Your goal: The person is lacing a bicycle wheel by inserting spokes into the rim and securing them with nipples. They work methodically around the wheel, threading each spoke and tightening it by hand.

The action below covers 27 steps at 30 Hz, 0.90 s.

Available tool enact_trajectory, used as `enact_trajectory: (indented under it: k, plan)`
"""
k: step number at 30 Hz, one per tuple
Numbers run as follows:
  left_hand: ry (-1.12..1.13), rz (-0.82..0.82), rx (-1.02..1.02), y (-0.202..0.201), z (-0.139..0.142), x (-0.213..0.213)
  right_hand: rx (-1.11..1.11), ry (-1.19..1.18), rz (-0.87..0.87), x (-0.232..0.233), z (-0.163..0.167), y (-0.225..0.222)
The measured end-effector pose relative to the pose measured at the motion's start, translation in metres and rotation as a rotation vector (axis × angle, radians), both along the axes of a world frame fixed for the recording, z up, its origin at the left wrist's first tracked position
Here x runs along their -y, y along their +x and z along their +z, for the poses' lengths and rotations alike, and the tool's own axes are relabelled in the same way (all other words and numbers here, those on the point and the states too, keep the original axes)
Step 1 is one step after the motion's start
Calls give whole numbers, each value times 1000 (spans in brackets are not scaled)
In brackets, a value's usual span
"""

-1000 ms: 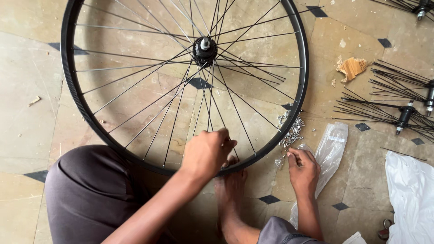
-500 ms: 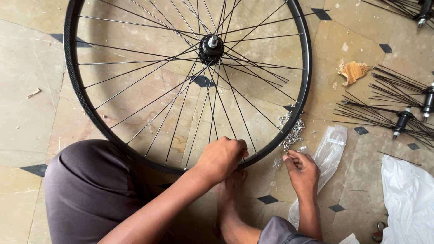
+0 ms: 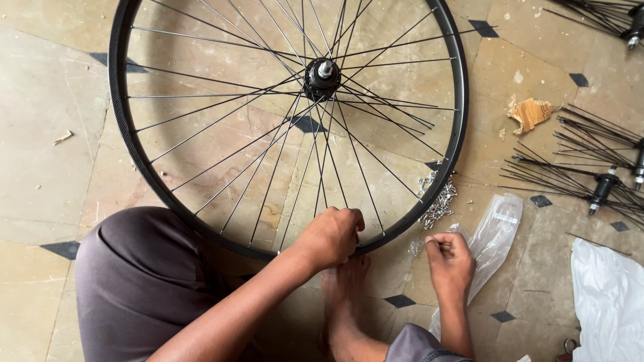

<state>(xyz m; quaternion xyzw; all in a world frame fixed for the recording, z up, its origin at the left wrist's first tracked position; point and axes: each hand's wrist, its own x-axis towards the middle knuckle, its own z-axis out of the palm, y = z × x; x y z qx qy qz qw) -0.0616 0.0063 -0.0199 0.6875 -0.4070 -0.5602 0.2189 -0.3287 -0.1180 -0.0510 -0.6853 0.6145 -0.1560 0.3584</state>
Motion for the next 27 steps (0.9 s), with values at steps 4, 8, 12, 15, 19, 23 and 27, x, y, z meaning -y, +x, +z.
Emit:
enact_trajectory:
  k: [4, 8, 12, 15, 19, 23, 27]
  plan:
    - [-71, 94, 18, -10, -9, -2, 559, 385, -185, -36, -5, 13]
    - [-158, 180, 78, -23, -20, -7, 751, 534, -354, -66, -16, 18]
    - [-244, 186, 128, -26, -27, -7, 790, 611, -370, -84, -25, 18]
    - [-240, 163, 120, -23, -23, -4, 791, 647, -368, -91, -28, 19]
    - [-151, 151, -9, -14, -10, -3, 801, 656, -378, -96, -28, 25]
    - [-178, 154, -46, -7, -2, 0, 843, 682, -458, -103, -24, 34]
    - [-125, 106, 33, -8, -1, 2, 887, 666, -430, -112, -28, 44]
